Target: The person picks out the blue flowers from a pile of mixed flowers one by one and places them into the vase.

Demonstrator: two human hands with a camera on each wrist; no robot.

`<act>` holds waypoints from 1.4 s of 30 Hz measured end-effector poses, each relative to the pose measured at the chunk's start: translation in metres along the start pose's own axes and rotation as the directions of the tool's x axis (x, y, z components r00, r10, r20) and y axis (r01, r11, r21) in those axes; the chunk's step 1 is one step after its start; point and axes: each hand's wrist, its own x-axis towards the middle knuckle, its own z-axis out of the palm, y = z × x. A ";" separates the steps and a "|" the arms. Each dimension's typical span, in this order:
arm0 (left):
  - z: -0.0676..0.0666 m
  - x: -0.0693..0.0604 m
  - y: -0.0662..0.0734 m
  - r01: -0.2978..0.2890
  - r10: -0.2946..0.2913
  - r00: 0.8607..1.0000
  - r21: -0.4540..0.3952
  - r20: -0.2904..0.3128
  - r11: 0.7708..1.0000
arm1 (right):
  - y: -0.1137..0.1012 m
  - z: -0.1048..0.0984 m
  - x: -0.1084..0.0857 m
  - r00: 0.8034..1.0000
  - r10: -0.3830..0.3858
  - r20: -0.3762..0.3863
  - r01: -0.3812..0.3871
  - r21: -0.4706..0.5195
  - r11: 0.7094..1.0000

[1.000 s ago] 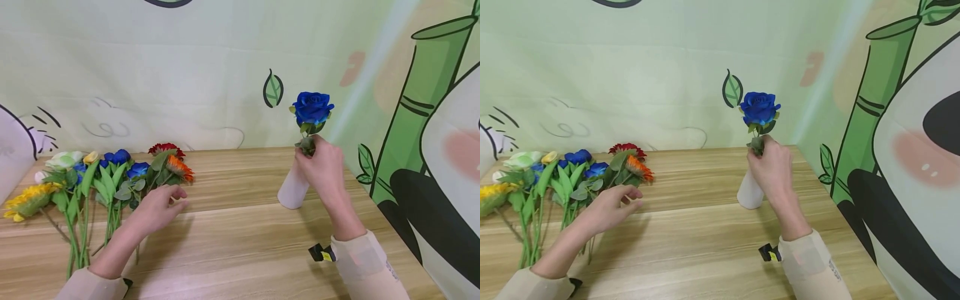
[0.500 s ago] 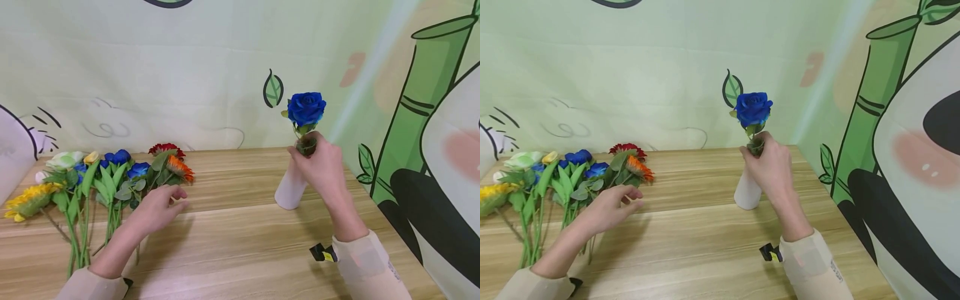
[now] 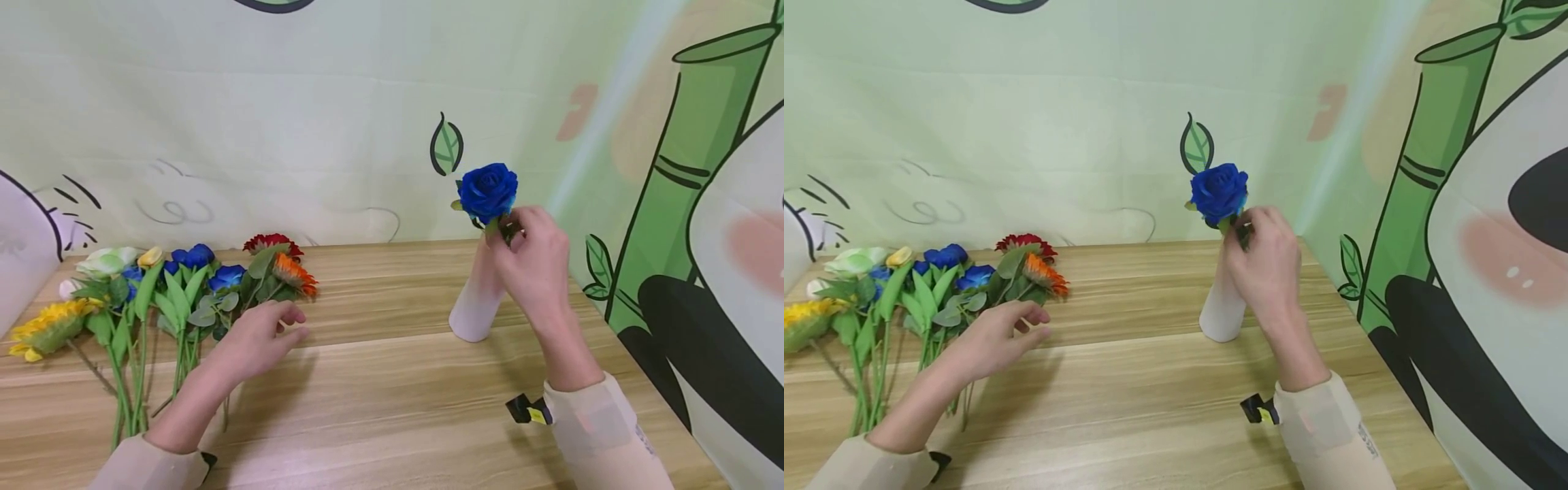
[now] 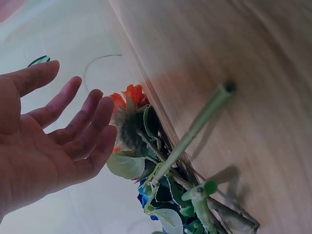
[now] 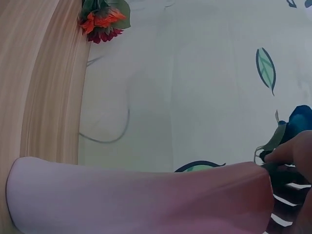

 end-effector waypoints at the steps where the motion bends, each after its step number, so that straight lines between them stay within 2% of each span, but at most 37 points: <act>1: 0.000 0.000 0.000 0.001 -0.001 1.000 -0.001 0.002 1.000 | 0.001 0.000 0.000 1.000 0.015 0.014 -0.015 -0.008 1.000; 4: 0.000 0.001 -0.001 0.001 -0.001 1.000 0.001 0.006 1.000 | 0.002 -0.002 -0.002 0.995 0.075 0.062 -0.074 -0.022 0.997; 7: -0.001 0.000 -0.001 0.005 -0.005 1.000 0.005 0.007 1.000 | 0.001 -0.003 -0.002 0.990 0.116 0.077 -0.117 0.005 0.993; 11: -0.001 0.000 0.001 0.006 -0.006 1.000 0.009 0.004 1.000 | 0.000 -0.002 -0.001 0.994 0.098 0.047 -0.101 0.065 0.993; 13: -0.001 0.000 0.001 0.003 -0.003 1.000 0.008 0.004 1.000 | 0.000 -0.001 -0.001 0.998 0.051 0.022 -0.053 0.084 0.995; 16: -0.001 0.000 0.002 0.003 -0.003 1.000 0.007 0.006 1.000 | 0.001 0.003 -0.001 0.998 -0.065 -0.028 0.067 0.096 0.993; 19: -0.001 0.000 0.002 0.005 -0.005 1.000 0.010 0.006 1.000 | 0.003 0.005 0.000 0.982 -0.181 -0.061 0.185 0.078 0.980; 22: -0.001 0.000 0.002 0.005 -0.005 1.000 0.007 0.007 1.000 | 0.004 0.007 0.000 0.969 -0.238 -0.065 0.242 0.060 0.969; 26: -0.001 0.000 0.001 0.006 -0.006 1.000 0.000 0.012 1.000 | 0.004 0.007 0.000 0.974 -0.219 -0.053 0.222 0.042 0.974; 34: 0.001 -0.001 -0.001 -0.006 0.006 1.000 0.004 0.005 1.000 | 0.008 0.004 0.002 0.984 -0.176 0.023 0.176 -0.002 0.984; 42: 0.001 -0.001 -0.003 -0.012 0.012 1.000 0.007 0.002 1.000 | 0.010 0.007 0.001 0.986 -0.162 -0.032 0.162 0.018 0.987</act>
